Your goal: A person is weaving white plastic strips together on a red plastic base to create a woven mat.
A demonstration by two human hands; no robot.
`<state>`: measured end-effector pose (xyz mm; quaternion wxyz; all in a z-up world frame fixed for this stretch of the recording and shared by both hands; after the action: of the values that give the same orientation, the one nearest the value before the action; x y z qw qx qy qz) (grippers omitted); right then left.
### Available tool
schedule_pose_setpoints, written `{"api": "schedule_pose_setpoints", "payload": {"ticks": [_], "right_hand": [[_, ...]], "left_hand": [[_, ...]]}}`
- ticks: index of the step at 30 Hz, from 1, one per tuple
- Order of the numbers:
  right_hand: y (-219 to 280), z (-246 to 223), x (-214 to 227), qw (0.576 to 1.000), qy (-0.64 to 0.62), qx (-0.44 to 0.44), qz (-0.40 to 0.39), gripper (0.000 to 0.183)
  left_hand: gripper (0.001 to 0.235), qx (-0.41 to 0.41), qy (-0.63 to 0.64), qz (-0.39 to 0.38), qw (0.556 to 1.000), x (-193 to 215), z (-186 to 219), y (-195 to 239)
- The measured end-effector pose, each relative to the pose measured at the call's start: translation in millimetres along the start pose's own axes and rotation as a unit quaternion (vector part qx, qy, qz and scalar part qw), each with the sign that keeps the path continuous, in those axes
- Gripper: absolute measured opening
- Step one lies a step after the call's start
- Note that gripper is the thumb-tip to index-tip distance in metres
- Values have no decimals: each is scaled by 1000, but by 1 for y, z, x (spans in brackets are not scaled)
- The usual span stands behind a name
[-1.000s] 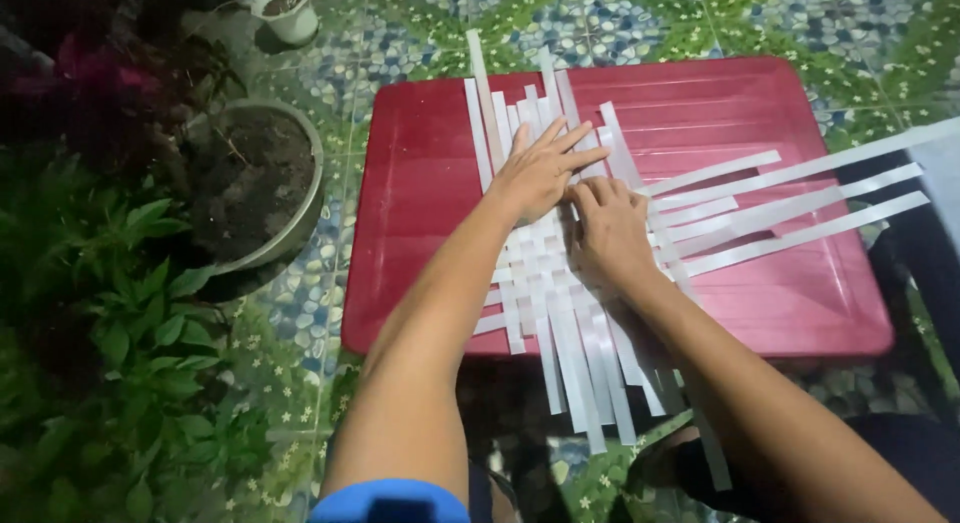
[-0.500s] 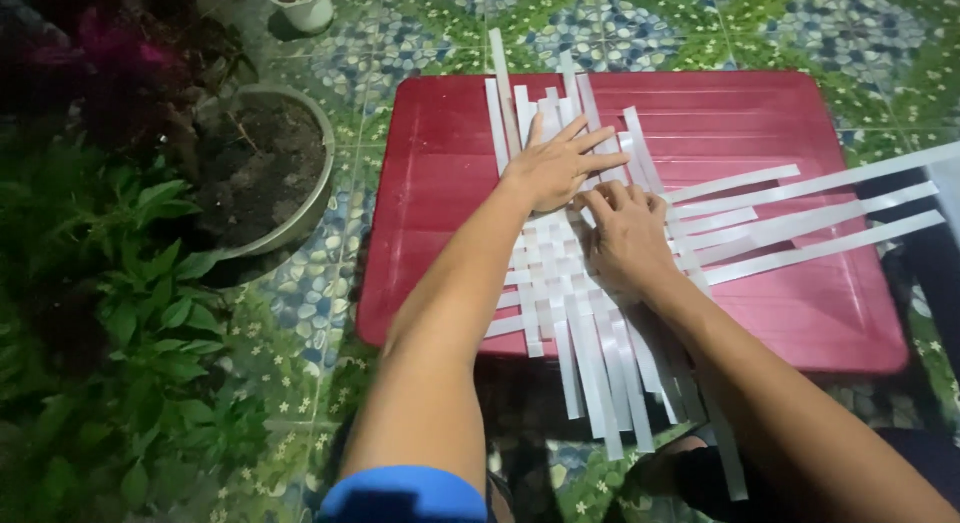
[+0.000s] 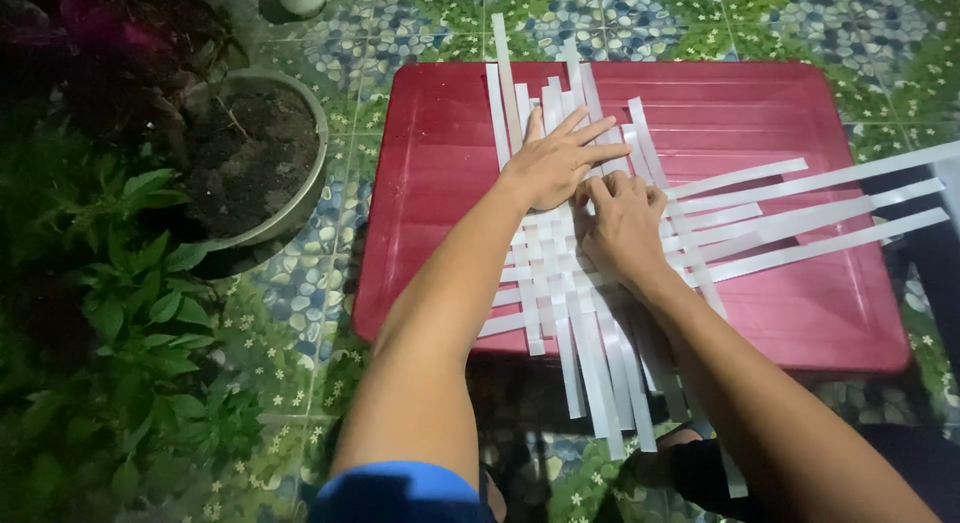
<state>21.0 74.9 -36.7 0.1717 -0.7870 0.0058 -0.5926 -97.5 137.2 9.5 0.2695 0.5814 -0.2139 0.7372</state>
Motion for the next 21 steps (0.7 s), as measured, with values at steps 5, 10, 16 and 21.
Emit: {"api": "schedule_pose_setpoints", "payload": {"ticks": [5,10,16,21], "right_hand": [[-1,3,-5,1000,-6,16,1,33],[1,3,-6,1000,1,24,16,29],[3,1,-4,999,-3,27,34,25],[7,-1,0,999,-12,28,38,19]], "left_hand": [[47,2,3,-10,1000,3,0,1],[47,3,1,-23,1000,4,2,2],[47,-2,1,-23,1000,3,2,1],[48,-1,2,-20,1000,7,7,5]]}}
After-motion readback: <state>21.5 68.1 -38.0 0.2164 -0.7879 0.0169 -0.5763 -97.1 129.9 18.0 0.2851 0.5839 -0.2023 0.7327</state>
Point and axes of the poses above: each hand's wrist, its own y-axis away from the middle knuckle, its own x-axis out of the back of the hand, z = x × y, the point moved 2 cm from there along -y, towards the middle knuckle
